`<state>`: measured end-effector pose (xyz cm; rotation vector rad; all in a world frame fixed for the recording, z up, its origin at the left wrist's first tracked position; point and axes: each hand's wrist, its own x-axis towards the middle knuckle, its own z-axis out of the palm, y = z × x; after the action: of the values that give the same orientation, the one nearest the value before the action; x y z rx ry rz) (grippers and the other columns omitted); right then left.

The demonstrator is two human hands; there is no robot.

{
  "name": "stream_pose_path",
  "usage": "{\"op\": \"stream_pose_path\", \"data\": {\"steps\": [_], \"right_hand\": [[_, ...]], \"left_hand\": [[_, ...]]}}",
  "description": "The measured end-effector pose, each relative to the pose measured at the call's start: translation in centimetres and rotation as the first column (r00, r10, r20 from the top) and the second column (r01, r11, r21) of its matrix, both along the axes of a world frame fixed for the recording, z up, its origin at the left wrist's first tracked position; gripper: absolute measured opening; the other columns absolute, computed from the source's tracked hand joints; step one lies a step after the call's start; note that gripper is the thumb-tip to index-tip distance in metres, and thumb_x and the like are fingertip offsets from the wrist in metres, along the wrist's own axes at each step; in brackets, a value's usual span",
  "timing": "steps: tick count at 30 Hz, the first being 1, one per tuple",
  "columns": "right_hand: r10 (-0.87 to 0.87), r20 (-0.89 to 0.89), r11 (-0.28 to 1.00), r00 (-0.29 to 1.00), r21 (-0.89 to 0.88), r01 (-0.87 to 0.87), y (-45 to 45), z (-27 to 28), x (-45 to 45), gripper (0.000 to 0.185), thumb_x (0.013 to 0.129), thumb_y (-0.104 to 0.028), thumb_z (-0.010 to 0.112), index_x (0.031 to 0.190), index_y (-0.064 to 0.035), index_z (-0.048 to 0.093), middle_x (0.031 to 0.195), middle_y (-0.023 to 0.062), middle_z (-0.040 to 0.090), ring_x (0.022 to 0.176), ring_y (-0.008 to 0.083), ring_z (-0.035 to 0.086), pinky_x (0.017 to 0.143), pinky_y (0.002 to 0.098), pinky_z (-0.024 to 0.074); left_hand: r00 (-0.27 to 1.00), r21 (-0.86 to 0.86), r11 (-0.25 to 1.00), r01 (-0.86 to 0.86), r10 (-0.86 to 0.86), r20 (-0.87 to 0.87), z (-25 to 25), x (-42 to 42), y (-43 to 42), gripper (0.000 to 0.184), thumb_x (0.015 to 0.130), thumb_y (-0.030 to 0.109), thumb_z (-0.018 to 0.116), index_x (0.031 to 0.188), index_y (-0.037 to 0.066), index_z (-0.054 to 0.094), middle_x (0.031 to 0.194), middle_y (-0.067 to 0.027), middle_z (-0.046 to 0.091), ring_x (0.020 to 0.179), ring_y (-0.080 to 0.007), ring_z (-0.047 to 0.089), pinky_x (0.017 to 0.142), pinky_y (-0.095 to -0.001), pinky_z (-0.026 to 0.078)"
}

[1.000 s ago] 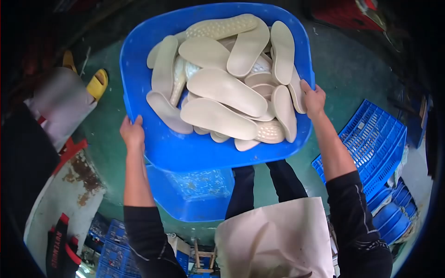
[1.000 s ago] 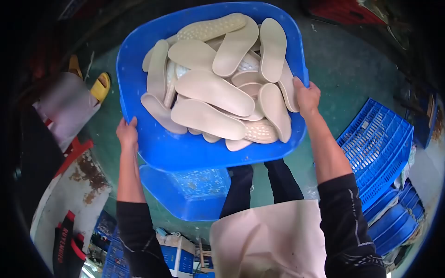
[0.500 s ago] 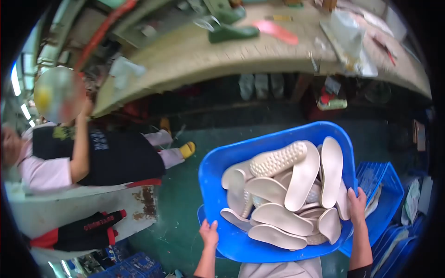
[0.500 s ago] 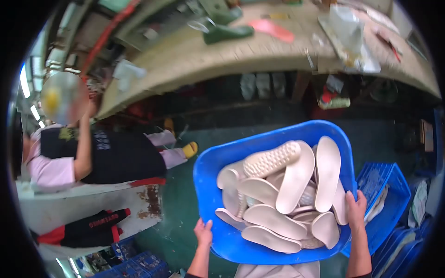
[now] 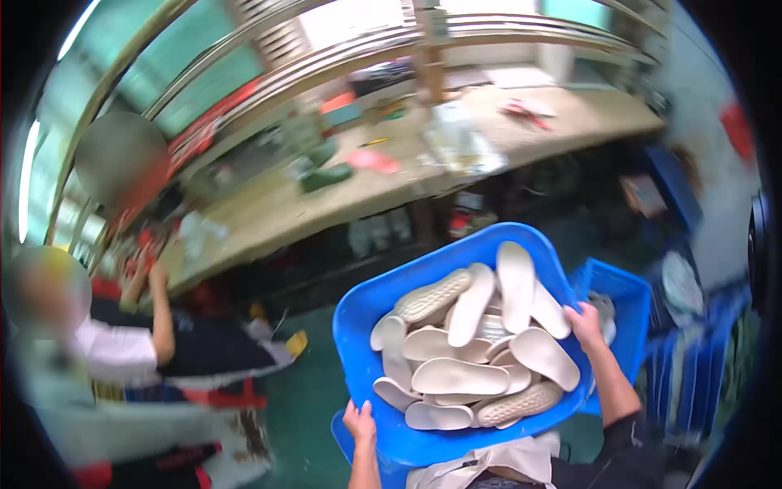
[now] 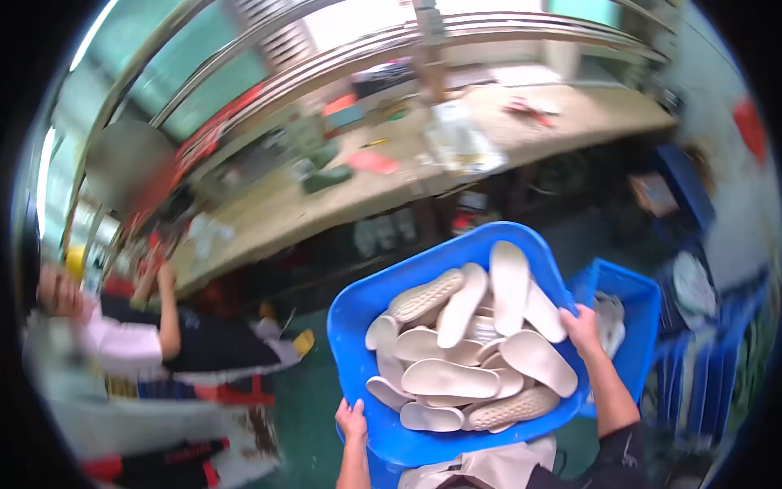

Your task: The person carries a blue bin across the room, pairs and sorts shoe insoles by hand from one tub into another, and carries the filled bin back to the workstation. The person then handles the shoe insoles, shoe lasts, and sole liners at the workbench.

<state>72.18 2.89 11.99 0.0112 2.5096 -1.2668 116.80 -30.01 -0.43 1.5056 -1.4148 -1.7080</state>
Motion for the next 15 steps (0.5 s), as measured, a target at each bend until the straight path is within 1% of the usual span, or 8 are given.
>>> {"op": "stream_pose_path", "data": {"steps": [2, 3, 5, 6, 7, 9, 13, 15], "right_hand": [[-0.046, 0.026, 0.999, 0.999, -0.01, 0.046, 1.1, -0.6, 0.5, 0.033, 0.085, -0.025, 0.071, 0.102, 0.0036, 0.071, 0.087, 0.0068, 0.071, 0.078, 0.0144, 0.064, 0.071, 0.0324, 0.0508], [-0.07, 0.018, 0.997, 0.997, -0.03, 0.071, 2.2, -1.0, 0.9, 0.033, 0.085, -0.026, 0.071, 0.101, 0.0035, 0.071, 0.088, 0.0083, 0.071, 0.078, 0.0156, 0.065, 0.072, 0.0329, 0.0514], [-0.115, -0.063, 0.993, 0.991, 0.021, 0.116, 5.7, -1.8, 2.1, 0.036, 0.084, -0.026, 0.072, 0.103, 0.0039, 0.071, 0.091, 0.0127, 0.073, 0.082, 0.0201, 0.069, 0.075, 0.0347, 0.0529], [-0.191, -0.027, 0.98, 0.981, 0.047, 0.192, 6.9, -1.7, 2.6, 0.038, 0.083, -0.027, 0.072, 0.106, 0.0039, 0.07, 0.095, 0.0158, 0.074, 0.085, 0.0239, 0.07, 0.078, 0.0362, 0.0536], [-0.266, -0.004, 0.958, 0.964, 0.11, 0.264, 6.9, 1.1, 3.5, 0.039, 0.083, -0.026, 0.073, 0.107, 0.0041, 0.069, 0.095, 0.0152, 0.073, 0.085, 0.0235, 0.07, 0.078, 0.0364, 0.0535], [-0.379, -0.033, 0.922, 0.925, 0.07, 0.38, 10.1, -0.6, 3.9, 0.037, 0.082, -0.023, 0.073, 0.107, 0.0036, 0.07, 0.095, 0.0147, 0.074, 0.084, 0.0229, 0.07, 0.078, 0.0367, 0.0537], [-0.543, 0.004, 0.837, 0.84, -0.078, 0.542, 14.6, -3.4, 6.5, 0.035, 0.081, -0.02, 0.072, 0.108, 0.0034, 0.07, 0.096, 0.0144, 0.073, 0.086, 0.0226, 0.07, 0.079, 0.0367, 0.0536], [-0.642, 0.061, 0.758, 0.764, -0.094, 0.645, 18.1, -4.6, 6.2, 0.036, 0.081, -0.019, 0.071, 0.109, 0.0038, 0.069, 0.099, 0.0155, 0.073, 0.088, 0.0242, 0.07, 0.08, 0.0371, 0.0536]], "left_hand": [[1.0, -0.012, 1.0, -0.018, 0.018, 0.003, -0.4, -1.1, -1.5, 0.037, 0.093, -0.007, 0.057, 0.129, -0.005, 0.058, 0.11, -0.0123, 0.07, 0.094, -0.0173, 0.066, 0.084, -0.0305, 0.053], [0.999, -0.006, 0.999, 0.051, -0.051, -0.009, -0.6, -2.4, -2.4, 0.037, 0.093, -0.007, 0.057, 0.129, -0.005, 0.058, 0.11, -0.0123, 0.07, 0.094, -0.0173, 0.066, 0.084, -0.0305, 0.053], [0.993, 0.008, 0.993, 0.119, -0.119, -0.026, -1.1, -4.0, -3.2, 0.035, 0.093, -0.007, 0.056, 0.127, -0.006, 0.059, 0.108, -0.0112, 0.07, 0.092, -0.0167, 0.066, 0.081, -0.03, 0.053], [0.98, -0.005, 0.98, 0.201, -0.201, 0.014, -1.2, -5.7, -3.8, 0.033, 0.093, -0.006, 0.056, 0.125, -0.006, 0.06, 0.106, -0.0106, 0.07, 0.089, -0.0158, 0.066, 0.079, -0.0297, 0.052], [0.967, -0.016, 0.967, 0.253, -0.252, 0.024, -0.4, -8.2, -4.2, 0.033, 0.093, -0.006, 0.056, 0.125, -0.006, 0.06, 0.106, -0.0106, 0.07, 0.089, -0.0158, 0.066, 0.079, -0.0297, 0.052], [0.922, -0.051, 0.921, 0.387, -0.384, 0.047, 2.5, -13.0, -5.6, 0.031, 0.093, -0.005, 0.056, 0.124, -0.007, 0.061, 0.105, -0.0098, 0.07, 0.087, -0.0146, 0.065, 0.078, -0.0292, 0.052], [0.833, -0.106, 0.835, 0.54, -0.548, -0.079, 3.2, -22.6, -7.1, 0.034, 0.092, -0.005, 0.055, 0.125, -0.008, 0.06, 0.103, -0.0091, 0.07, 0.084, -0.0138, 0.066, 0.076, -0.0281, 0.052], [0.785, -0.172, 0.786, 0.594, -0.613, -0.088, 3.3, -28.0, -5.5, 0.036, 0.091, -0.004, 0.056, 0.126, -0.008, 0.059, 0.103, -0.0083, 0.07, 0.085, -0.0125, 0.065, 0.077, -0.0272, 0.052]]}}
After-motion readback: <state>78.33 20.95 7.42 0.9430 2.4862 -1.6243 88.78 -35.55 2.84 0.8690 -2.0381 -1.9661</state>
